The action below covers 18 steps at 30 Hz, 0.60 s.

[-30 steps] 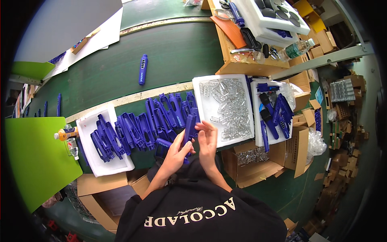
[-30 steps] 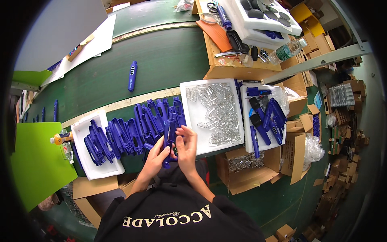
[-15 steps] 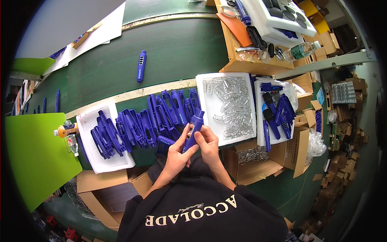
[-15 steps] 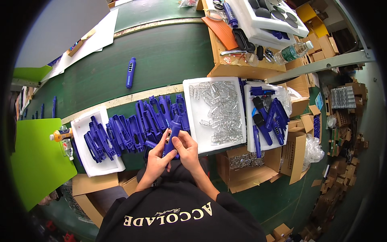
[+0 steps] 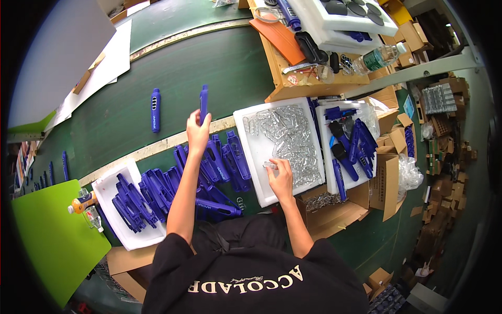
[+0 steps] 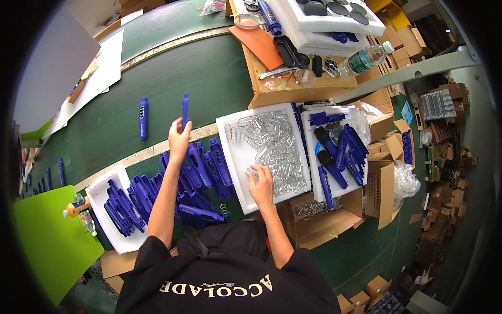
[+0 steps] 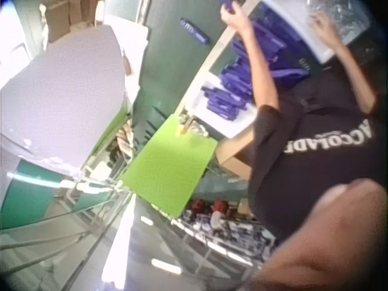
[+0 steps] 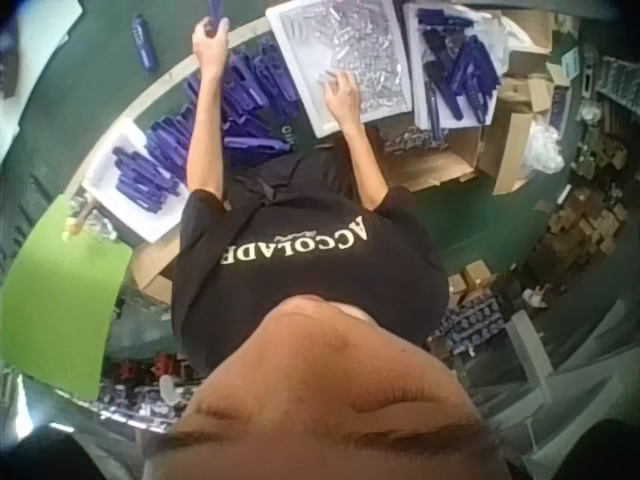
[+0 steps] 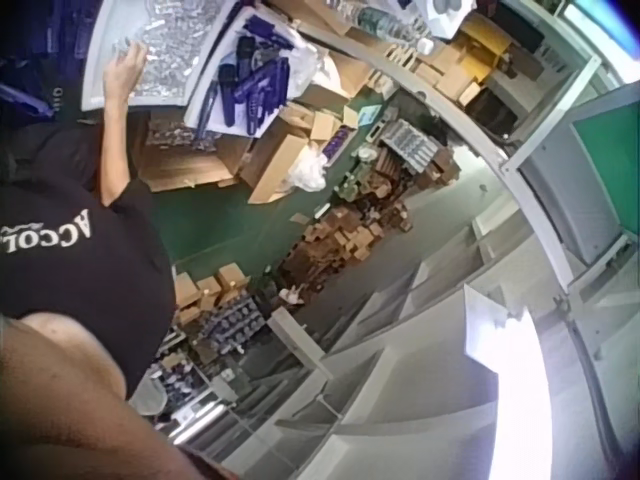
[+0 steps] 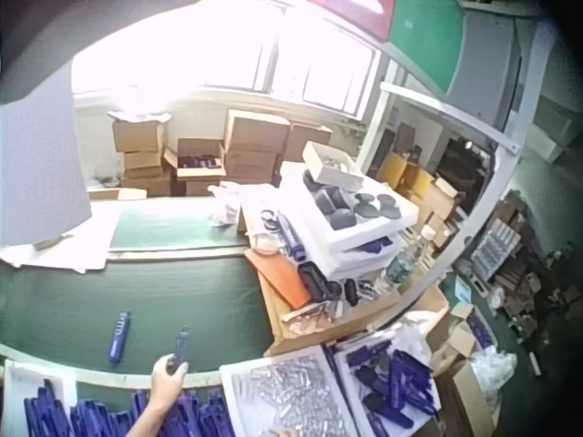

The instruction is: The person assembles blue plastic housing components by hand, inserting metal pins or metal springs into them.

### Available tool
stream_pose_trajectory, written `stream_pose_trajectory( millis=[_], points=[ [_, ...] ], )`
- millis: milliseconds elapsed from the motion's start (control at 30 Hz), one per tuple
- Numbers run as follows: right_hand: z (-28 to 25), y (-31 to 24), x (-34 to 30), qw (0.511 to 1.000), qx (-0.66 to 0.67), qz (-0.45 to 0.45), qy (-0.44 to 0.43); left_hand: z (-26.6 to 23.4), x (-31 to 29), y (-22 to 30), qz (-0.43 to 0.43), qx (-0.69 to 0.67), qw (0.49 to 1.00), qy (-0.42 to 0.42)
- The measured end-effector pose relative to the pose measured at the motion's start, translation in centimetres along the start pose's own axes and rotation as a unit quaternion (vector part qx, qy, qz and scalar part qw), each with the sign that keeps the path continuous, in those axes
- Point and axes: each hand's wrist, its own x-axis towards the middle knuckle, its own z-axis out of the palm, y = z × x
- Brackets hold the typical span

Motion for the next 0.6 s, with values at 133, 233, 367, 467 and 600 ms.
stream_pose_trajectory(
  millis=[133,233,367,467,600],
  points=[
    [0.1,1.8,0.3,0.996,-0.094,0.0,-0.011,4.1,5.6,1.5,0.05,0.204,0.974,0.08],
    [0.7,2.2,1.1,0.995,-0.098,0.005,-0.029,5.7,8.6,0.7,0.065,0.326,0.939,0.082],
    [0.3,2.6,1.7,0.996,-0.071,-0.007,-0.056,6.5,8.5,0.8,0.05,0.408,0.908,0.082],
    [-0.7,1.9,1.8,0.997,-0.04,0.048,-0.041,5.0,5.2,2.2,0.17,0.322,0.928,0.083],
    [-1.5,-0.7,1.3,0.983,0.075,0.166,0.014,0.5,-7.7,4.8,0.068,0.205,0.969,-0.124]
  ],
)
